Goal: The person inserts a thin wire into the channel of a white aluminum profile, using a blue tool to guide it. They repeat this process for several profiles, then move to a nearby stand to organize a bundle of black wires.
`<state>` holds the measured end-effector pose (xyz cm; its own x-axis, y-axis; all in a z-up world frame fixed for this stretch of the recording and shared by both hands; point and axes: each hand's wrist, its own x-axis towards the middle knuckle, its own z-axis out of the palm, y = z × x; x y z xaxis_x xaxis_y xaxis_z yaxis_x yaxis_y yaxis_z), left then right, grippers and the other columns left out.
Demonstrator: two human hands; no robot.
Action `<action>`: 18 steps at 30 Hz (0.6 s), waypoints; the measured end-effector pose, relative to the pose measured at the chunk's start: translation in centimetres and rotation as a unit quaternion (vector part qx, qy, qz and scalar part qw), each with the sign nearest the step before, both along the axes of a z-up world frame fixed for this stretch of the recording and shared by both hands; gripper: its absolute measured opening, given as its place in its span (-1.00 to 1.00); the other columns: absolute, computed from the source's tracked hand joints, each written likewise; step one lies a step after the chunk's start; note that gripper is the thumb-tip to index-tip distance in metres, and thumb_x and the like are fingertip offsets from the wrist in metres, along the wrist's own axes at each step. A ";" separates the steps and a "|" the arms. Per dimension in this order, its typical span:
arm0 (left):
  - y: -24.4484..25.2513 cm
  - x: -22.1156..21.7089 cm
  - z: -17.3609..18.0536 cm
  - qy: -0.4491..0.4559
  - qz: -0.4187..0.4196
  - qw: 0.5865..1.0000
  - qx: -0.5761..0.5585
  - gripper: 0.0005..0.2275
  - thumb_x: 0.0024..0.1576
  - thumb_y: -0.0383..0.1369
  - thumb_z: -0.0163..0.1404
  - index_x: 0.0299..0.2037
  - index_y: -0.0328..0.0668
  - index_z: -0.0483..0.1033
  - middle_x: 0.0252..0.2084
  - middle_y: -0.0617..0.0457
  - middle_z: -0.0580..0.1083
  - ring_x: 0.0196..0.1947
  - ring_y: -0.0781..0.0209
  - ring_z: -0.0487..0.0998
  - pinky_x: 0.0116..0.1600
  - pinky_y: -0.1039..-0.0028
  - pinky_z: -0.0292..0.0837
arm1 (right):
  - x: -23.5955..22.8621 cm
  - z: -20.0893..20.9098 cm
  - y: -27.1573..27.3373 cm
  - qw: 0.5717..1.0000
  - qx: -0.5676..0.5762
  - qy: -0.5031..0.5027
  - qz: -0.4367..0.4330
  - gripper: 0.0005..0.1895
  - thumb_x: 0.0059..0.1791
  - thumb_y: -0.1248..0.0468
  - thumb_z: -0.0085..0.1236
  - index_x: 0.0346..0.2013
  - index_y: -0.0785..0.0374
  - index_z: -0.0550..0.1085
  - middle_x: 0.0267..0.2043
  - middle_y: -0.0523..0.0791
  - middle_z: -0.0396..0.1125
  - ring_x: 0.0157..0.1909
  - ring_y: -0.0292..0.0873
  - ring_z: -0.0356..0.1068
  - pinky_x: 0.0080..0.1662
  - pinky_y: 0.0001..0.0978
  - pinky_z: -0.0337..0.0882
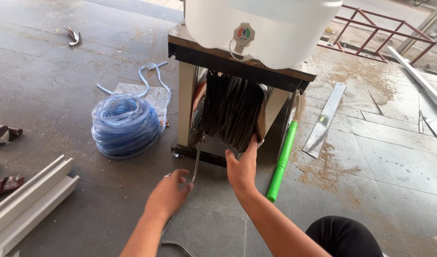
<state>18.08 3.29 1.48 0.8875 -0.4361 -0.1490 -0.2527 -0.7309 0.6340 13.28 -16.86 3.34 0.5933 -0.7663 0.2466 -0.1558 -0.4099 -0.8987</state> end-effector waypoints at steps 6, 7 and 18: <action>0.5 -1.1 0.7 0.030 -0.039 0.998 0.027 -0.59 0.16 -0.13 0.05 0.23 0.21 0.37 0.04 0.17 0.54 0.12 0.14 0.55 0.16 0.27 0.47 | 5.3 1.7 0.9 0.996 0.064 0.052 -0.030 -0.01 -0.11 0.40 0.07 0.54 0.14 -0.16 0.43 0.17 0.10 0.45 0.19 0.12 0.41 -0.15 0.13; 0.6 -0.9 0.5 0.028 -0.040 0.998 0.027 -0.59 0.16 -0.13 0.04 0.23 0.20 0.37 0.02 0.17 0.55 0.10 0.15 0.56 0.15 0.28 0.48 | 6.0 1.8 1.2 0.999 0.013 0.024 -0.020 0.00 -0.14 0.45 0.05 0.53 0.17 -0.16 0.43 0.20 0.08 0.45 0.22 0.09 0.39 -0.11 0.12; -0.5 -0.4 -1.4 0.038 -0.061 0.995 0.066 -0.59 0.18 -0.09 0.03 0.24 0.14 0.39 -0.02 0.18 0.57 0.05 0.19 0.59 0.11 0.29 0.52 | 5.8 1.1 -1.2 0.991 -0.100 0.071 0.049 -0.05 -0.07 0.43 0.01 0.52 0.22 -0.22 0.53 0.21 -0.11 0.43 0.29 0.07 0.34 -0.07 0.18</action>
